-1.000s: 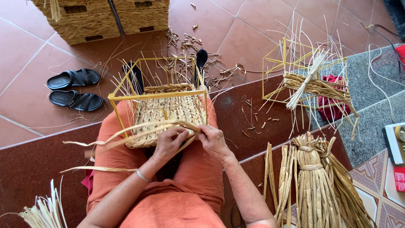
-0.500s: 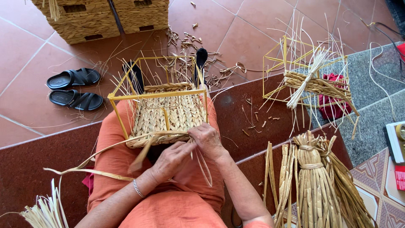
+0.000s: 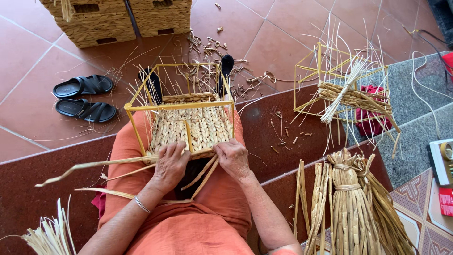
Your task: The person sits on the floor weaving a basket, threading and tightening dried palm strips around a bamboo frame on their lap. They weave strips along the sides, pull them taut, and reach for new strips from bundles beside them as they build up the basket walls.
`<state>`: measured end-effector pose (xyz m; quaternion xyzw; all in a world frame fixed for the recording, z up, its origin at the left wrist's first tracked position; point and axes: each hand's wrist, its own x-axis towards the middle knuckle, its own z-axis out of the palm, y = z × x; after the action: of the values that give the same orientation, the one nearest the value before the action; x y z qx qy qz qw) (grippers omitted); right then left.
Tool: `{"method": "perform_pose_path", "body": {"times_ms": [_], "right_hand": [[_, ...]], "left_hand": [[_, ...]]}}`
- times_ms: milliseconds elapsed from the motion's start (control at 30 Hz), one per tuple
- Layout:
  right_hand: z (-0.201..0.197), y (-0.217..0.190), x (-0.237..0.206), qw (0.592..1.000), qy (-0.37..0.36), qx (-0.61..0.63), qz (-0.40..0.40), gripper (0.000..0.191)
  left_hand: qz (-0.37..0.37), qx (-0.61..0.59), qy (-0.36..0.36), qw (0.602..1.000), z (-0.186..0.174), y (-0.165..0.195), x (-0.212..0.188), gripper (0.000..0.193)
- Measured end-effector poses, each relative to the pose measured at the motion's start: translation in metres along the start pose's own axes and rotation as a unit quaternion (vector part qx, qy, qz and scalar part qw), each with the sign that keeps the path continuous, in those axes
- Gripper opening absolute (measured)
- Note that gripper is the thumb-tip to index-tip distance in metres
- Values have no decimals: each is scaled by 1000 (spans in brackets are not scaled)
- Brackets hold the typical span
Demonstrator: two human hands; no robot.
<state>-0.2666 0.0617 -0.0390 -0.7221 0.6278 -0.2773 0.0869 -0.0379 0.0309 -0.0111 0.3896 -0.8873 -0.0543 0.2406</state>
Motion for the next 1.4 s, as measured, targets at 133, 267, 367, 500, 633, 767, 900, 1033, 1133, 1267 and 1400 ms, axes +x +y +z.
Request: {"method": "perform_pose_path", "body": {"times_ms": [133, 267, 367, 500, 633, 767, 900, 1033, 1133, 1267, 1400], "right_hand": [[2, -3, 2, 999, 11, -11, 39, 16], [3, -14, 9, 998, 17, -23, 49, 15], [1, -20, 13, 997, 37, -48, 43, 14], [-2, -23, 12, 995, 90, -29, 17, 32], [7, -22, 17, 982, 149, -90, -71, 47], [12, -24, 19, 988, 64, -85, -112, 18], [3, -18, 18, 997, -65, 33, -39, 12], [-20, -13, 19, 983, -108, 136, -51, 22], [-25, -15, 17, 975, -158, 151, -40, 31], [-12, -17, 14, 987, -127, 102, -17, 14], [-7, -8, 12, 987, -114, 111, 6, 16]], "left_hand": [[-43, -98, -72, 992, 0, 7, -12, 11], [-170, -214, -114, 955, 2, 4, -12, 15], [-181, -191, -86, 961, -2, -1, -5, 18], [-92, -61, -9, 994, -13, 2, -3, 16], [-27, -51, 40, 998, -19, 22, -11, 42], [-48, -122, -94, 987, -3, 38, -14, 45], [-164, -120, -315, 927, 11, 31, -17, 12], [-130, -102, -143, 976, 5, 11, -13, 10], [-101, -59, -79, 990, -7, 2, -2, 4], [-43, 19, 81, 996, -22, 4, 12, 25], [60, 14, 190, 980, -28, 17, 4, 33]]}}
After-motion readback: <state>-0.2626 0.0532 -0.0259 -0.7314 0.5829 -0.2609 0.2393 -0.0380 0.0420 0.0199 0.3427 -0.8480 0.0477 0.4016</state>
